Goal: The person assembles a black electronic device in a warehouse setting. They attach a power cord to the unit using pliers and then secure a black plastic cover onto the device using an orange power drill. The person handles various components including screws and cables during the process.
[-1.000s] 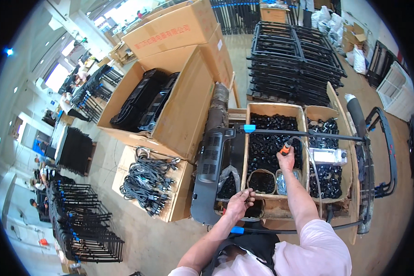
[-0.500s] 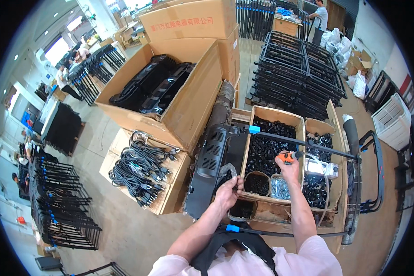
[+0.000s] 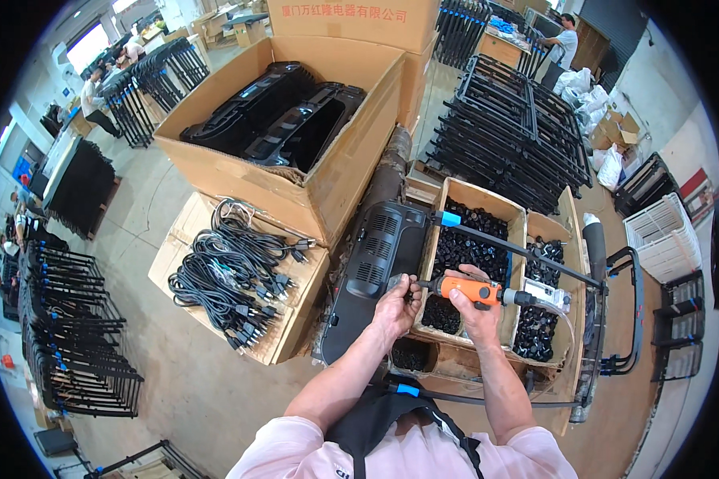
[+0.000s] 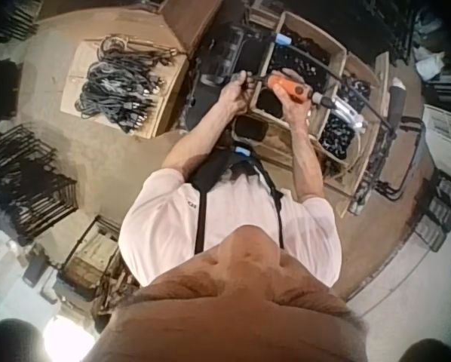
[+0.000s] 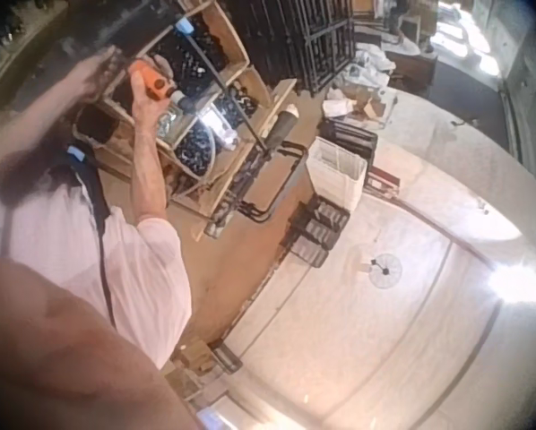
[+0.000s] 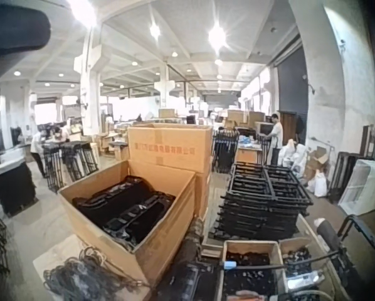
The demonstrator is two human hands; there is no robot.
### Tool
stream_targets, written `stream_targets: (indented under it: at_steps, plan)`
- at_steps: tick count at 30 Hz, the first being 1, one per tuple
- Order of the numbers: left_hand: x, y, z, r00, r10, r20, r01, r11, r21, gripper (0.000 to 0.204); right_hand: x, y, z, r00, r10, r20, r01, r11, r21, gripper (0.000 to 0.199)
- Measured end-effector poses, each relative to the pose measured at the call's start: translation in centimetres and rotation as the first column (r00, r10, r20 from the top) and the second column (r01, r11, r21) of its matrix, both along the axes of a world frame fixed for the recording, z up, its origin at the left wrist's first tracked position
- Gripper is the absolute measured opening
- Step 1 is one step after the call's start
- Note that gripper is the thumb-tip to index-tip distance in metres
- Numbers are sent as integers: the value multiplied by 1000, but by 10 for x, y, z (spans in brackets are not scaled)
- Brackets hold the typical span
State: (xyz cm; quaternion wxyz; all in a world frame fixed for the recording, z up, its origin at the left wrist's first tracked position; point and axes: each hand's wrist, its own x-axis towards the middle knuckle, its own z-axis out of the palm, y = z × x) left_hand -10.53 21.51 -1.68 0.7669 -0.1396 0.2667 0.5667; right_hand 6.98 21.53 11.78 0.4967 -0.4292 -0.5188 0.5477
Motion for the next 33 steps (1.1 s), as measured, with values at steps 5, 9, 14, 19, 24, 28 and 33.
stream_targets:
  at_steps: [5,9,14,19,24,28,33]
  plan:
    - [-11,1,7,1000,6,14,-6,999,39,23,-13,-1,-2,1000,-22,18,22,1000,20,60]
    - [-19,1,5,1000,18,-6,-18,997,72,23,-22,-1,-2,999,-43,19,43,999,5,59]
    - [-25,2,6,1000,10,23,-12,997,74,25,-27,2,2,998,-32,57,32,999,-4,60]
    - [-28,3,7,994,23,108,-36,992,121,29,-36,5,-4,998,-53,43,52,999,3,60]
    - [-23,4,11,997,26,73,-30,998,48,33,-58,24,-6,997,-52,56,51,999,16,58]
    - [-30,-9,17,995,-75,-68,77,997,25,29,-86,52,-5,998,-30,49,30,999,16,56]
    - [-42,-22,22,982,-151,-114,165,977,134,26,-119,90,-14,998,24,65,-28,998,61,54]
